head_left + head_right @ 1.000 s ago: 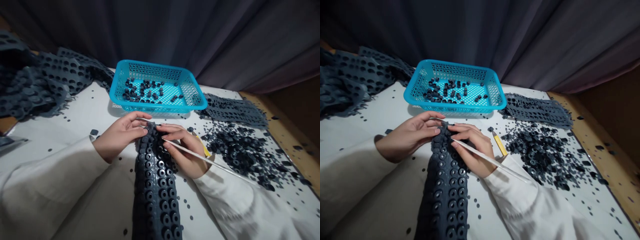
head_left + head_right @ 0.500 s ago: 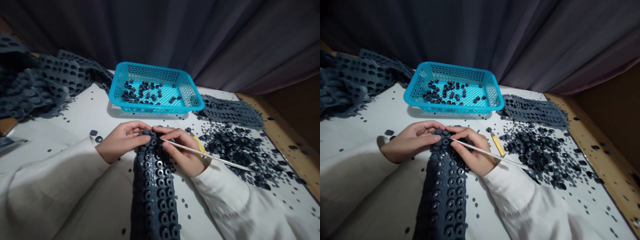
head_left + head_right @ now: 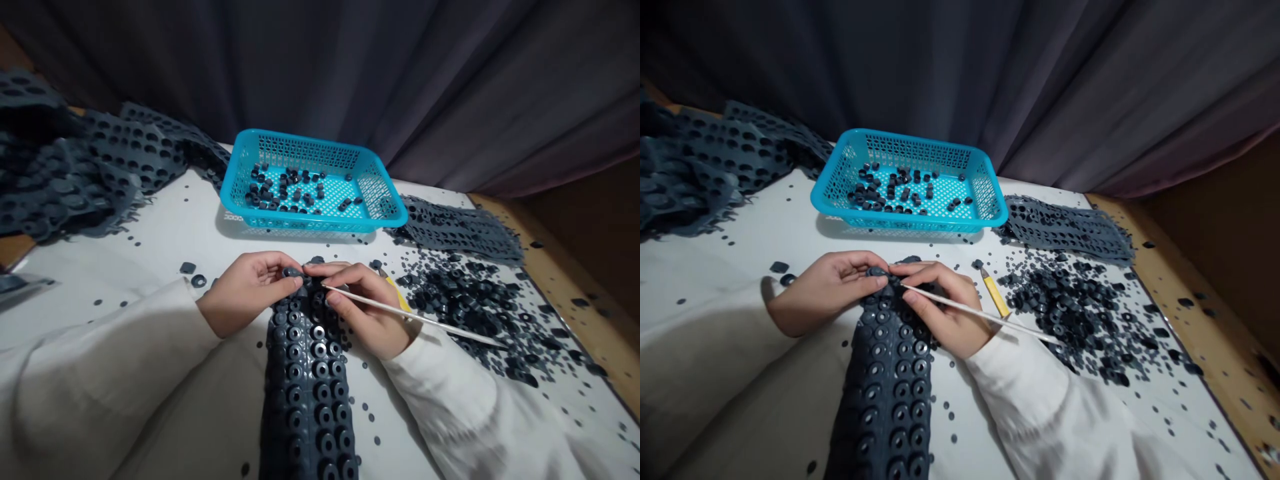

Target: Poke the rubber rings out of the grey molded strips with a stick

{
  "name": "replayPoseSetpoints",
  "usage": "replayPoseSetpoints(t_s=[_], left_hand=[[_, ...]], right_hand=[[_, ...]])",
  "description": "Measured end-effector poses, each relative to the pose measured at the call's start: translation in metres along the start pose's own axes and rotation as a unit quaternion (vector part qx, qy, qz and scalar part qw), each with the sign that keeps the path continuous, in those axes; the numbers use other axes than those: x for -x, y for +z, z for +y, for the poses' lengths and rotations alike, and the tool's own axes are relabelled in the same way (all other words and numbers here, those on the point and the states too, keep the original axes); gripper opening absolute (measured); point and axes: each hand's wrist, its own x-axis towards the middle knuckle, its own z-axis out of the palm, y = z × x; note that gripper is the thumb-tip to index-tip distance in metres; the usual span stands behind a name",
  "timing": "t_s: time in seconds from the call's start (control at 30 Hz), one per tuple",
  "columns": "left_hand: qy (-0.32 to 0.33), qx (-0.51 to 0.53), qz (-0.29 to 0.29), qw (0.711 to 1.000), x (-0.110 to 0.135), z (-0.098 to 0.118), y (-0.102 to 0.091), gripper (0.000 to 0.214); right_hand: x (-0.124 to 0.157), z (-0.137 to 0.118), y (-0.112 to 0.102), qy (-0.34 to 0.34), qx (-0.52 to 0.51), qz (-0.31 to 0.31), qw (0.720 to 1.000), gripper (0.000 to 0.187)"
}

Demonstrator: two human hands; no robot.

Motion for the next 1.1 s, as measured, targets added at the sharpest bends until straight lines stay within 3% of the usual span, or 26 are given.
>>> replayPoseSetpoints(t_s=[0.67,0.87,1.1], left_hand=[[-0.028,0.02,-0.033,0.999,-0.0014,0.0038,-0.0014,0.018],[-0.029,-0.005,-0.024,0.999,-0.0013,0.0043,-0.001,0.023],[-0.032,0.01,-0.023,0.999,-0.0009,0.0036,-0.0005,0.019]], right_hand=[[0.0031,-0.0003,0.0001,-0.087,0.087,-0.029,0.992,0.012],[0.0042,-0.0017,0.0,-0.028,0.054,-0.005,0.998,0.003],[0.0044,-0.0013,0.0002,-0.019,0.041,-0.015,0.999,0.003]])
